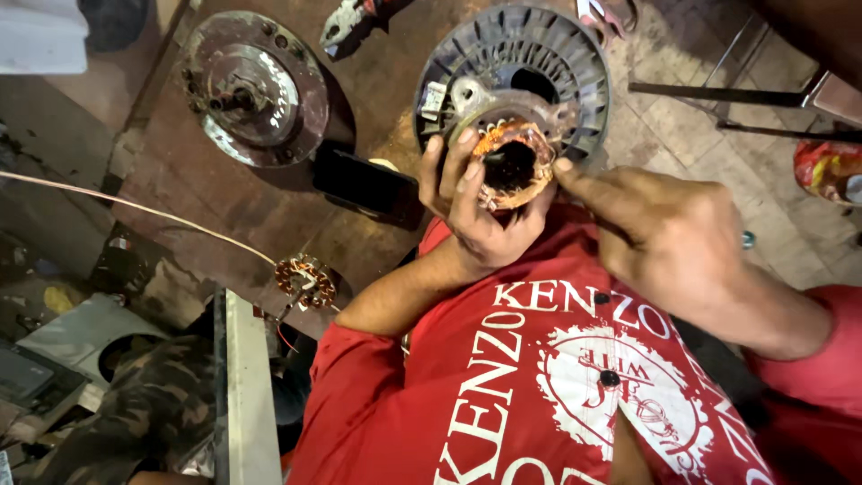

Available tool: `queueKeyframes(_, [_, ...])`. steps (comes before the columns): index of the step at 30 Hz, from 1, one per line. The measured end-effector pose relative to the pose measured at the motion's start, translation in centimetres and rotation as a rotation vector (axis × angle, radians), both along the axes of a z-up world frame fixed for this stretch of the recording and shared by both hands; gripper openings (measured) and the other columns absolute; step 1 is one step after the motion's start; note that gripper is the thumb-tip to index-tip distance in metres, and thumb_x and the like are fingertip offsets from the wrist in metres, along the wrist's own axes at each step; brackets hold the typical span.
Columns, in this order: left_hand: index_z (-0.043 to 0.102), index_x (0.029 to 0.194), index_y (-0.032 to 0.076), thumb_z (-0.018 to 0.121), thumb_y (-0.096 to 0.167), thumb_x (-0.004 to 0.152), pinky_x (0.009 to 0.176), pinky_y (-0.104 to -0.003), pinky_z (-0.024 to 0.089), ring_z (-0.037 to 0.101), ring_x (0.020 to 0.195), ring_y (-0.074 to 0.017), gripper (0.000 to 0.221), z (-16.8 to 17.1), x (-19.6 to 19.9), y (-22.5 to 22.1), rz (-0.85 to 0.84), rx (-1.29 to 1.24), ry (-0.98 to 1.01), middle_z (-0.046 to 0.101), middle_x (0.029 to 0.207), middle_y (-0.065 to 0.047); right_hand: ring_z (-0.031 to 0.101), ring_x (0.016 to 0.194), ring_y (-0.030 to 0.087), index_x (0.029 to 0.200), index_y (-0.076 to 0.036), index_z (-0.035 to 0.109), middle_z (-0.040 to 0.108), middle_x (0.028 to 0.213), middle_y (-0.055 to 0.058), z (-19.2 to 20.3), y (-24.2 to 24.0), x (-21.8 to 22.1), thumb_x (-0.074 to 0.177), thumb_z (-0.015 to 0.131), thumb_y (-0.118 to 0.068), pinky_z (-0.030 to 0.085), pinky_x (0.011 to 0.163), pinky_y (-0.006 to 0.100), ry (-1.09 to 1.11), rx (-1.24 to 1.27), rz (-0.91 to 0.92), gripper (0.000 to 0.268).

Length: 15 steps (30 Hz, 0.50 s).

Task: The person works on a disassembled motor stator, using a screwdriver and scissors to adjust and trim copper windings. They rotate the stator, probe the coil slots, and cut excess wire while another person sits nearby.

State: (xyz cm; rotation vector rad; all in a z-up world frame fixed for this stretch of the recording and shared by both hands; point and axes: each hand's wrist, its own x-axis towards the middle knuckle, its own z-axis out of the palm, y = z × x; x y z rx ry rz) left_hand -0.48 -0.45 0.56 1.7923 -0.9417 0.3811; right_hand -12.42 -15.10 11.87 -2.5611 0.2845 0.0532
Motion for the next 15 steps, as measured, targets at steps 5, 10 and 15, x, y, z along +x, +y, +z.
queueKeyframes(5, [0.034,0.142,0.004,0.086,0.022,0.091,0.124,-0.057,0.031,0.046,0.137,-0.0393,0.075,0.7,0.1,-0.1,0.014,0.043,0.027,0.049,0.142,-0.024,0.071,0.078,0.03,0.129,0.005,0.07,0.072,0.103,0.019,-1.4,1.4,0.7,0.07,0.067,0.007,0.059,0.067,0.039,-0.213,-0.044,-0.034,0.059])
queueKeyframes(10, [0.036,0.14,0.005,0.085,0.021,0.09,0.123,-0.058,0.032,0.048,0.136,-0.0405,0.072,1.3,-0.3,-0.4,0.049,0.051,0.058,0.049,0.142,-0.022,0.071,0.083,0.03,0.132,0.006,0.068,0.07,0.105,0.019,-3.3,1.9,0.4,0.074,0.068,0.009,0.059,0.071,0.039,-0.311,-0.065,-0.058,0.058])
queueKeyframes(15, [0.036,0.14,0.008,0.086,0.02,0.089,0.123,-0.057,0.036,0.048,0.137,-0.0423,0.073,1.6,-0.5,-0.9,0.101,0.008,0.096,0.051,0.144,-0.02,0.068,0.076,0.031,0.128,0.009,0.068,0.068,0.103,0.02,-3.9,1.9,0.9,0.068,0.072,0.005,0.056,0.068,0.04,-0.337,-0.142,-0.028,0.061])
